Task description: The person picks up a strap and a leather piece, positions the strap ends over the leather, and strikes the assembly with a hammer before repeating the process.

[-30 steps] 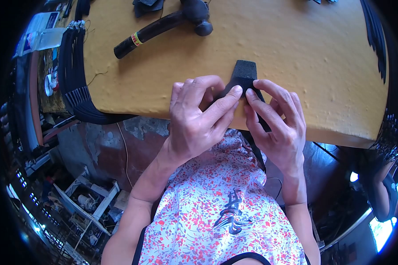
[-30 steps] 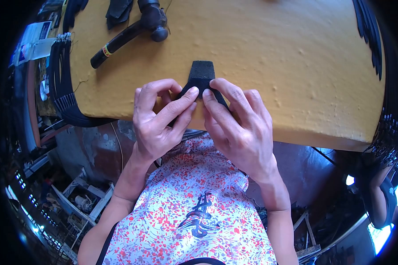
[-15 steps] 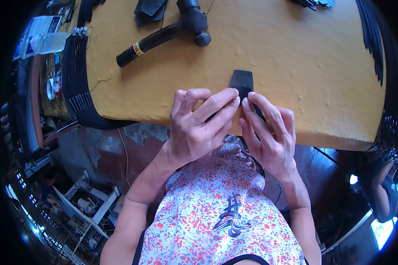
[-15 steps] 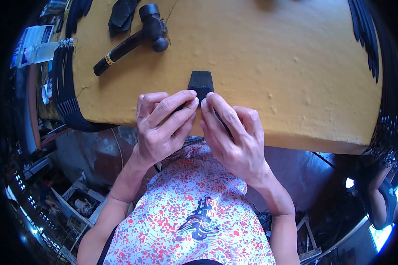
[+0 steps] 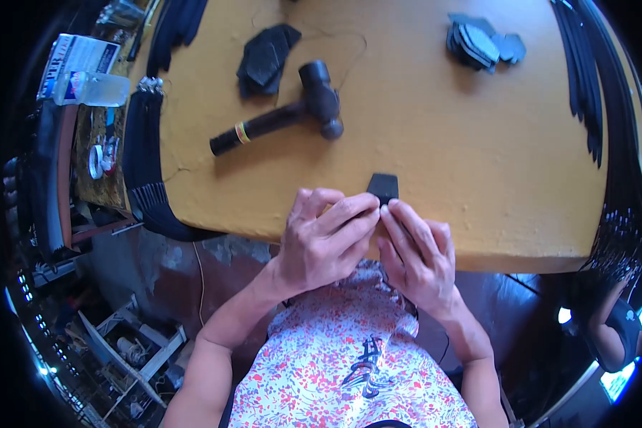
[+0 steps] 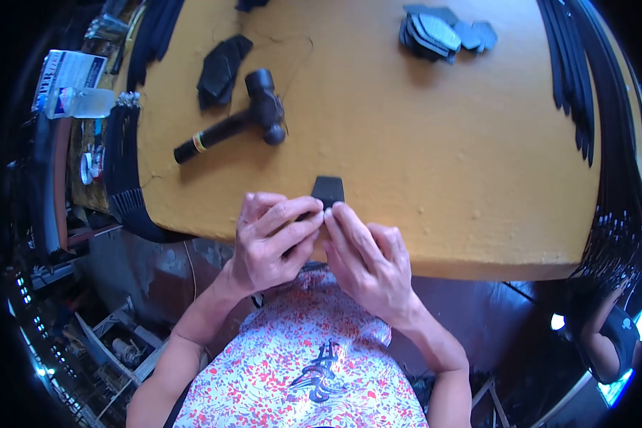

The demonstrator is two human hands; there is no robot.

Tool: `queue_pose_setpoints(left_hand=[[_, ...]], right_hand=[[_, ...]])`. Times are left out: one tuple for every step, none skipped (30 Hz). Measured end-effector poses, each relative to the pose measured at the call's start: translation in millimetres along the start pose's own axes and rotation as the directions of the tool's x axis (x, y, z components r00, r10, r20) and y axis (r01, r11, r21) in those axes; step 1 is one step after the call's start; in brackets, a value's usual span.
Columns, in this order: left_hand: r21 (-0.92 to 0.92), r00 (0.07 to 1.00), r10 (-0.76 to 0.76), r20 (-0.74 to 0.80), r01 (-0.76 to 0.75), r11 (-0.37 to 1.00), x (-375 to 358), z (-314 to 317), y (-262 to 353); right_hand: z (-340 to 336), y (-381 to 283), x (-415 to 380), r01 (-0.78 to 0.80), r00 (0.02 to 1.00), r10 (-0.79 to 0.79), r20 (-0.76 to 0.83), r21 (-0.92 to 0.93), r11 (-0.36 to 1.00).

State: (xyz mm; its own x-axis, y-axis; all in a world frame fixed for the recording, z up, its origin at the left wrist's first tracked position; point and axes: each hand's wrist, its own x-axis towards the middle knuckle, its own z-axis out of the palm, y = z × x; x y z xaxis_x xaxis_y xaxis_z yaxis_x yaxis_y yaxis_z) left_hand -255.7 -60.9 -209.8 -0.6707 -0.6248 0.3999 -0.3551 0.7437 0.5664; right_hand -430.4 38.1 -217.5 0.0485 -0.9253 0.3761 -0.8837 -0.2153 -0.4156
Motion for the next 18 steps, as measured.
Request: queue_pose_setpoints(left_hand=[[-0.01,1.0,-0.026,-0.003,0.026,1.0,0.5,0.1,2.2],[0.004,1.0,-0.009,-0.021,0.009,1.0,-1.1,-0.8,2.4],[0.004,1.0,-0.025,0.006,0.025,1.0,-3.1,-1.5,1.7],[0.005,0.999,-0.042,0.033,0.042,0.999,-3.0,-2.1,0.6],[0.008,1.0,-0.025,-0.002,0.025,1.0,-1.8,-1.1,0.4],[0.018,1.0,-0.014,-0.013,0.014,1.0,-1.8,-0.2,-0.6],[0.022,1.0,0.006,-0.021,-0.006,1.0,-2.3,0.7,-1.7],[0.026,0.999,0.024,-0.029,-0.024,0.999,-2.6,0.8,-1.6],[0.031,0.999,0.027,-0.028,-0.026,0.999,-1.6,1.0,0.4],[0.042,0.999,0.032,-0.035,-0.03,0.999,-0.1,-1.4,1.0],[-0.004,1.0,0.006,0.007,-0.006,1.0,2.5,-4.4,1.6],[-0.048,0.999,-0.016,0.049,0.018,0.999,6.4,-8.6,2.0],[-0.144,0.999,-0.034,0.033,0.038,0.989,19.5,-19.8,2.5],[-0.149,0.999,-0.024,-0.048,0.017,0.989,30.6,-25.9,-5.7],[-0.154,0.991,-0.014,-0.131,-0.006,0.988,43.7,-32.8,-16.7],[-0.165,0.976,-0.029,-0.218,-0.008,0.986,61.1,-41.1,-32.9],[-0.155,0.956,-0.134,-0.261,0.096,0.983,83.1,-55.9,-36.9],[-0.095,0.93,-0.182,-0.32,0.159,0.983,105.5,-64.7,-52.6]], right_hand=[[0.3,0.2,-1.2,0.002,1.0,-0.002,0.004,-0.01,1.0],[0.3,0.3,-1.5,0.02,1.0,-0.02,-0.016,-0.018,1.0],[0.1,0.5,-1.5,0.015,1.0,-0.015,-0.002,-0.023,1.0],[0.4,0.9,-1.4,0.009,1.0,-0.009,0.012,-0.027,1.0],[1.8,0.2,-1.5,-0.001,1.0,0.001,0.002,-0.027,1.0],[2.2,-1.1,-0.2,0.009,1.0,-0.01,-0.012,-0.03,0.999],[2.4,-2.5,1.3,-0.002,1.0,0.002,-0.015,-0.033,0.999],[2.7,-3.3,2.0,-0.014,1.0,0.014,-0.016,-0.035,0.999],[5.0,-3.2,1.4,-0.008,1.0,0.007,-0.027,-0.051,0.999],[5.3,-3.9,1.5,0.002,0.999,-0.004,-0.036,-0.049,0.999],[5.2,-4.3,2.2,0.0,0.999,-0.003,-0.041,-0.054,0.999],[5.4,-4.6,3.5,0.0,0.999,-0.003,-0.047,-0.059,0.998],[5.6,-5.0,4.4,0.012,0.998,-0.015,-0.056,-0.059,0.998],[5.9,-4.7,5.6,0.008,0.998,-0.012,-0.064,-0.056,0.998],[6.0,-4.2,6.5,0.006,0.997,-0.009,-0.071,-0.054,0.998],[6.9,-3.3,6.8,0.02,0.997,-0.025,-0.079,-0.059,0.998],[8.5,-2.4,6.6,0.016,0.995,-0.021,-0.096,-0.055,0.998],[9.6,-1.8,6.5,0.014,0.993,-0.019,-0.112,-0.05,0.999]])
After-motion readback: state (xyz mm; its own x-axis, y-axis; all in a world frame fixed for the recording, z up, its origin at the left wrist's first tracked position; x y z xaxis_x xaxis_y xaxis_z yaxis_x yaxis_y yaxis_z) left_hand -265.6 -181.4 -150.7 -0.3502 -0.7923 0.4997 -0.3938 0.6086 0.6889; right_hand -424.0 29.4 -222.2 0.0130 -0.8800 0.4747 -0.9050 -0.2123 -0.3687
